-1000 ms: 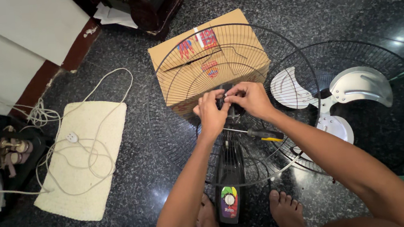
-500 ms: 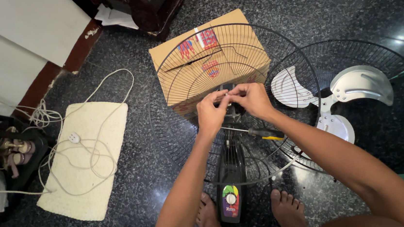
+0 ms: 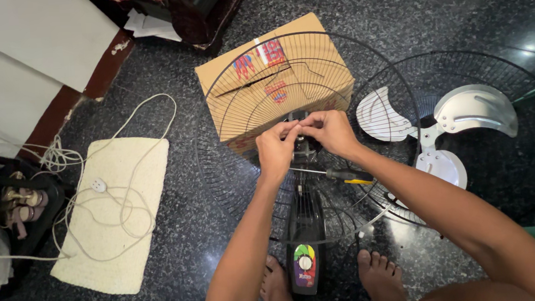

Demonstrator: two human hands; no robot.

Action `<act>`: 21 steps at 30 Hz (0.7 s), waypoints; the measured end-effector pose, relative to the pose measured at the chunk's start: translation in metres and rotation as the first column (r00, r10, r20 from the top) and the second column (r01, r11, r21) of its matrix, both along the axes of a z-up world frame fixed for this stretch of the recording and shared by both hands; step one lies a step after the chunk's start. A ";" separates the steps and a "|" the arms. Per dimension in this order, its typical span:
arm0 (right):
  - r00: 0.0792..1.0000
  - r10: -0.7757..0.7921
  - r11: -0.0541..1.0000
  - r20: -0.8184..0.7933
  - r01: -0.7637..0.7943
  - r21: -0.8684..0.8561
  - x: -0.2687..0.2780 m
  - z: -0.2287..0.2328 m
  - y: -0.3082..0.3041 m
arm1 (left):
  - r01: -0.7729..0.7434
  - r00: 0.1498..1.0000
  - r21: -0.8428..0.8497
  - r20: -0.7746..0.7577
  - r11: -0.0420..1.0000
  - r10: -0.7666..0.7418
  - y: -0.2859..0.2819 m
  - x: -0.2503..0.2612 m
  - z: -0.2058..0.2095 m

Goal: The person disassembles an electric fan by removing the front grill and fan blades using a screwdriver, then reassembles the components in reverse order. The person repeats the disassembly and reassembly cycle multiple times.

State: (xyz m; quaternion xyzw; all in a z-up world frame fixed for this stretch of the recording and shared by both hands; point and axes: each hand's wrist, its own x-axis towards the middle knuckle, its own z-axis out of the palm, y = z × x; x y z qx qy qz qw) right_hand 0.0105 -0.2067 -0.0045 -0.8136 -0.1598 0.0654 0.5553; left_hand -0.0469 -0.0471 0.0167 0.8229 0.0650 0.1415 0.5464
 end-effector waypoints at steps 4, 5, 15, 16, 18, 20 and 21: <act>0.999 0.030 0.999 0.014 -0.031 0.021 -0.002 0.007 0.000 | 0.013 0.999 0.016 0.042 1.000 -0.014 0.005 0.003 -0.009; 0.999 0.032 0.999 0.023 -0.033 0.016 -0.004 0.011 -0.002 | 0.028 0.998 0.031 0.057 0.999 -0.029 0.005 0.003 -0.012; 0.892 -0.348 0.935 0.288 0.308 0.177 -0.051 0.020 -0.163 | 0.003 1.000 0.155 0.008 0.988 -0.004 -0.001 0.001 0.009; 0.808 -0.589 0.800 0.031 0.588 -0.120 -0.065 0.007 -0.194 | -0.027 0.998 0.243 0.068 0.970 0.011 -0.008 -0.001 0.015; 0.717 -0.675 0.719 0.174 0.692 -0.064 -0.085 -0.033 -0.239 | -0.063 0.985 0.378 0.173 0.924 -0.004 -0.028 -0.003 0.027; 0.586 -0.719 0.533 0.375 0.810 -0.244 -0.110 -0.084 -0.276 | -0.069 0.965 0.473 0.256 0.878 -0.062 -0.059 0.000 0.037; 0.614 -0.730 0.553 0.300 0.789 -0.268 -0.117 -0.110 -0.289 | -0.002 0.953 0.460 0.271 0.888 -0.138 -0.075 0.001 0.041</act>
